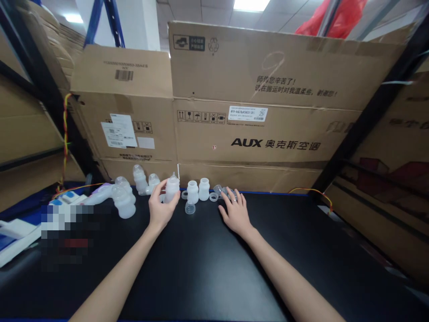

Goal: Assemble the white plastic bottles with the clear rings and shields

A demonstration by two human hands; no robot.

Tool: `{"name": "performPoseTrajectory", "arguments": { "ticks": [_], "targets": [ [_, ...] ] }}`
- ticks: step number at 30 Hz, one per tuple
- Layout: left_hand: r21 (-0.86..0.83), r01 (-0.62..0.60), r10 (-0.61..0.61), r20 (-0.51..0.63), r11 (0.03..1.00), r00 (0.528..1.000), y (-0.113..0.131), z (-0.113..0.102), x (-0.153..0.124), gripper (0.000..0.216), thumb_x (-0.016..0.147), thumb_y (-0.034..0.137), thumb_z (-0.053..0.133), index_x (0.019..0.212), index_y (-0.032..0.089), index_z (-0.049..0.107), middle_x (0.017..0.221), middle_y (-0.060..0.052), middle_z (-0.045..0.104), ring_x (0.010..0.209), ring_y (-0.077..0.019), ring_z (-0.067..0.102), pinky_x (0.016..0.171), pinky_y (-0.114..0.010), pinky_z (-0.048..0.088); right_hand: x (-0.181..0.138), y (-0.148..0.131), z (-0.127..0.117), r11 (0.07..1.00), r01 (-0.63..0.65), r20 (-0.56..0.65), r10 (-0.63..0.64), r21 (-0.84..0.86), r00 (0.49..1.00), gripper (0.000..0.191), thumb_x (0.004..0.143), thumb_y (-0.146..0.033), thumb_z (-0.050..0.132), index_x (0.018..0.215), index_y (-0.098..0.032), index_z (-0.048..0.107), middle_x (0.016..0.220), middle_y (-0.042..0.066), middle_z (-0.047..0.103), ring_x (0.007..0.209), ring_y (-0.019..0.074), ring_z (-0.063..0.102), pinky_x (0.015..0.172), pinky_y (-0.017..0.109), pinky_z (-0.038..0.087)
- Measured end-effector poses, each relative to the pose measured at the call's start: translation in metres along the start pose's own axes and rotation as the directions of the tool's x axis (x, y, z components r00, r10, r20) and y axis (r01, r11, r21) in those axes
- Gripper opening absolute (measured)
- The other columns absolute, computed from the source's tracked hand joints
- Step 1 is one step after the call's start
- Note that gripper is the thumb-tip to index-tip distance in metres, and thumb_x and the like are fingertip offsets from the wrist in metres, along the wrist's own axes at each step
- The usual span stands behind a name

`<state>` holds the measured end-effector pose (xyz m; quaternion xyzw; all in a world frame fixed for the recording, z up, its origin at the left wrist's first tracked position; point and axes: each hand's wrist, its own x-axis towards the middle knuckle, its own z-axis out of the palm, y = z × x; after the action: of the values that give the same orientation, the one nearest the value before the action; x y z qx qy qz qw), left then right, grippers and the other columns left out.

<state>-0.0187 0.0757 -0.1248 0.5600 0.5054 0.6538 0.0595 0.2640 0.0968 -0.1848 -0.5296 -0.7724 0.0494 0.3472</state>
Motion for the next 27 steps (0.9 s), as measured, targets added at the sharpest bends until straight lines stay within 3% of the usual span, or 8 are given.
{"name": "performPoseTrajectory", "arguments": {
  "ticks": [3, 7, 10, 13, 19, 23, 27],
  "targets": [
    [0.017, -0.051, 0.051, 0.048, 0.999, 0.998, 0.0, 0.001, -0.006, 0.049, 0.081, 0.036, 0.074, 0.126, 0.02, 0.066, 0.123, -0.01, 0.066, 0.112, -0.0268, 0.062, 0.102, -0.038, 0.048, 0.003, 0.018, -0.005, 0.996, -0.05, -0.027, 0.048, -0.076, 0.998, 0.054, 0.095, -0.02, 0.05, 0.149, -0.017, 0.052, 0.157, 0.014, 0.042, 0.146, 0.0408, 0.025, 0.12, 0.06, 0.017],
    [-0.008, -0.1, 0.1, 0.182, 0.995, 0.978, 0.006, 0.007, -0.019, 0.056, 0.076, 0.031, 0.079, 0.129, 0.023, 0.066, 0.118, -0.008, 0.071, 0.104, -0.0257, 0.068, 0.099, -0.037, 0.052, 0.001, 0.035, -0.017, 0.991, -0.112, -0.052, 0.109, -0.067, 0.993, 0.056, 0.088, -0.011, 0.052, 0.143, -0.016, 0.059, 0.137, 0.021, 0.054, 0.123, 0.0377, 0.049, 0.107, 0.054, 0.039],
    [-0.054, -0.122, 0.133, 0.295, 0.991, 0.946, 0.011, 0.012, -0.029, 0.047, 0.071, 0.028, 0.082, 0.118, 0.027, 0.074, 0.115, -0.006, 0.075, 0.104, -0.0268, 0.071, 0.102, -0.038, 0.052, 0.001, 0.039, -0.026, 0.989, -0.142, -0.071, 0.145, 0.047, 0.987, 0.044, 0.088, -0.014, 0.053, 0.129, -0.013, 0.069, 0.127, 0.023, 0.055, 0.11, 0.0337, 0.055, 0.099, 0.048, 0.045],
    [-0.105, -0.128, 0.16, 0.401, 0.986, 0.902, 0.014, 0.014, -0.036, 0.041, 0.069, 0.026, 0.084, 0.109, 0.029, 0.079, 0.114, -0.005, 0.077, 0.104, -0.0283, 0.073, 0.1, -0.038, 0.055, 0.003, 0.036, -0.032, 0.958, -0.155, -0.091, 0.181, 0.241, 0.979, 0.034, 0.095, -0.03, 0.054, 0.121, -0.016, 0.071, 0.121, 0.018, 0.06, 0.101, 0.0292, 0.06, 0.097, 0.045, 0.048],
    [-0.189, -0.079, 0.169, 0.526, 0.979, 0.834, 0.02, 0.016, -0.044, 0.045, 0.068, 0.023, 0.085, 0.112, 0.031, 0.08, 0.116, -0.005, 0.078, 0.106, -0.0303, 0.073, 0.101, -0.041, 0.056, -0.001, 0.005, -0.031, 0.706, -0.165, -0.018, 0.244, 0.689, 0.97, 0.057, 0.095, -0.067, 0.051, 0.124, -0.019, 0.057, 0.106, 0.012, 0.072, 0.089, 0.0234, 0.068, 0.08, 0.035, 0.055],
    [-0.214, -0.028, 0.147, 0.564, 0.977, 0.813, 0.021, 0.017, -0.048, 0.047, 0.067, 0.023, 0.085, 0.113, 0.03, 0.08, 0.117, -0.007, 0.077, 0.108, -0.0311, 0.072, 0.102, -0.043, 0.056, -0.014, -0.025, -0.024, 0.546, -0.17, 0.117, 0.13, 0.821, 0.984, 0.053, 0.085, -0.066, 0.07, 0.111, -0.021, 0.057, 0.097, 0.008, 0.074, 0.083, 0.0204, 0.069, 0.076, 0.032, 0.055],
    [-0.217, 0.058, 0.092, 0.62, 0.974, 0.779, 0.023, 0.018, -0.052, 0.044, 0.065, 0.024, 0.085, 0.109, 0.028, 0.081, 0.115, -0.008, 0.078, 0.102, -0.0303, 0.073, 0.098, -0.043, 0.057, -0.023, -0.04, -0.026, 0.478, -0.171, 0.2, -0.009, 0.862, 0.98, 0.045, 0.086, -0.054, 0.076, 0.112, -0.021, 0.061, 0.113, 0.01, 0.073, 0.1, 0.0226, 0.069, 0.088, 0.035, 0.054]
  ]
}}
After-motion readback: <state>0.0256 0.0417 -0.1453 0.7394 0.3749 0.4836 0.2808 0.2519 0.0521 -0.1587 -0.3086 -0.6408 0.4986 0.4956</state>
